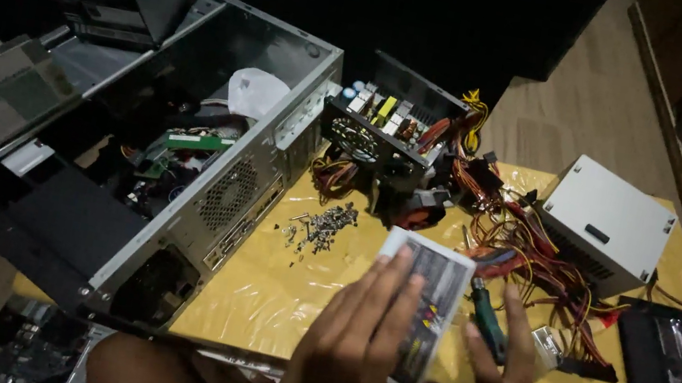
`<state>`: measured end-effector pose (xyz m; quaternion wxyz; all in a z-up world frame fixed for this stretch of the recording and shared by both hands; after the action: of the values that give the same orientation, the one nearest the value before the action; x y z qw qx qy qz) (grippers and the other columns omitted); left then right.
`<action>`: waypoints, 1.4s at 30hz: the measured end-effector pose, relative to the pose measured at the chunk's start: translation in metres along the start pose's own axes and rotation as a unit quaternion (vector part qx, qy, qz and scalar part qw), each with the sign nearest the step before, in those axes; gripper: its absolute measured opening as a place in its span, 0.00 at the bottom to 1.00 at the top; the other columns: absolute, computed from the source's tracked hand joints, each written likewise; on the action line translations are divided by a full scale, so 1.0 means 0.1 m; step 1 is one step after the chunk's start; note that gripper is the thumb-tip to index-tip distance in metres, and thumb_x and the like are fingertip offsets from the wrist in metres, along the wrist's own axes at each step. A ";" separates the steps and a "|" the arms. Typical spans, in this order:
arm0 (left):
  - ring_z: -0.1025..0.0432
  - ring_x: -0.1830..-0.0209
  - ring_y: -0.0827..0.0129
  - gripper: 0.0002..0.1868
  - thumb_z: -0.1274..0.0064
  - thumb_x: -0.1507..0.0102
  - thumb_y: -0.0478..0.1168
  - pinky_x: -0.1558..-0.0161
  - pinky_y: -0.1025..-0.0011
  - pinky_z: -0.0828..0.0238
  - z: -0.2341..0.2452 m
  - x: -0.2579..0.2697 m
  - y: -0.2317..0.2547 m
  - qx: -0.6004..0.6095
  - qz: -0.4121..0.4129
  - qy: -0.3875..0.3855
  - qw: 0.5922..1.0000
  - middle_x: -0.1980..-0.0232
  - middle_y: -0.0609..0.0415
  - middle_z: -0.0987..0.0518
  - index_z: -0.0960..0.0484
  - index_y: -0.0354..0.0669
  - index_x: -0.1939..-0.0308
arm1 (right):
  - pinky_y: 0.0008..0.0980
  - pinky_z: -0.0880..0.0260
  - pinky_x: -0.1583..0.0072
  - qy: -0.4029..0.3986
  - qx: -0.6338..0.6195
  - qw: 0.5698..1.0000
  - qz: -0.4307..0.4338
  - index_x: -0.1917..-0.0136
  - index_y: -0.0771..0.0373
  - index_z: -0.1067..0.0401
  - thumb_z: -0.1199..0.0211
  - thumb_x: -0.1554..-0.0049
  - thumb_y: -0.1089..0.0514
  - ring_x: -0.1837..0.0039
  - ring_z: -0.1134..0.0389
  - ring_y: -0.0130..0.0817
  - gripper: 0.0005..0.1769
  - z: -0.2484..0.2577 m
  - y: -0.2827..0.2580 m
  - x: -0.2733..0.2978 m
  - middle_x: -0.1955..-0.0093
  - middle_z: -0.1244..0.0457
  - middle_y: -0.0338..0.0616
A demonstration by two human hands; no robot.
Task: The person uses a screwdriver to remove screws from a computer power supply unit. They then place the unit on the table and pick up a white metal casing, using the screwdriver to attach screws to it.
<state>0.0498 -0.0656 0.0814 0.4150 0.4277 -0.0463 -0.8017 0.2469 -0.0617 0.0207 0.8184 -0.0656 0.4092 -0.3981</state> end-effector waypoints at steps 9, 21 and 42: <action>0.46 0.20 0.39 0.57 0.51 0.42 0.71 0.23 0.47 0.48 0.12 -0.07 -0.21 0.332 0.053 -0.075 0.939 0.21 0.29 0.47 0.47 0.28 0.26 | 0.65 0.49 0.22 -0.020 0.076 0.987 0.144 0.28 0.49 0.38 0.43 0.49 0.19 0.20 0.39 0.51 0.47 0.03 -0.04 -0.29 0.23 0.41 0.50; 0.52 0.16 0.46 0.67 0.47 0.53 0.73 0.19 0.55 0.58 -0.11 -0.16 -0.63 0.462 0.031 -0.158 0.872 0.20 0.35 0.50 0.52 0.34 0.22 | 0.60 0.48 0.22 -0.039 0.049 0.988 0.140 0.32 0.54 0.33 0.62 0.36 0.29 0.22 0.37 0.54 0.35 0.07 -0.03 -0.32 0.28 0.37 0.49; 0.59 0.15 0.37 0.66 0.57 0.47 0.74 0.19 0.52 0.62 -0.14 -0.15 -0.60 0.401 -0.012 -0.180 0.898 0.19 0.26 0.57 0.60 0.25 0.23 | 0.52 0.44 0.27 0.036 0.060 0.988 0.141 0.41 0.55 0.29 0.61 0.41 0.25 0.28 0.34 0.51 0.37 -0.12 0.01 -0.41 0.35 0.34 0.53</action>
<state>0.0265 -0.0121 0.0569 0.1833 0.4071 -0.4327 -0.7832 0.2245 -0.0292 0.0380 0.8536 0.0563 0.4190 -0.3043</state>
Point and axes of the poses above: each hand's wrist, its own x-axis away from the middle knuckle, its own z-axis out of the back of the hand, y = z × x, the point moved 2 cm from there along -x, towards the middle knuckle
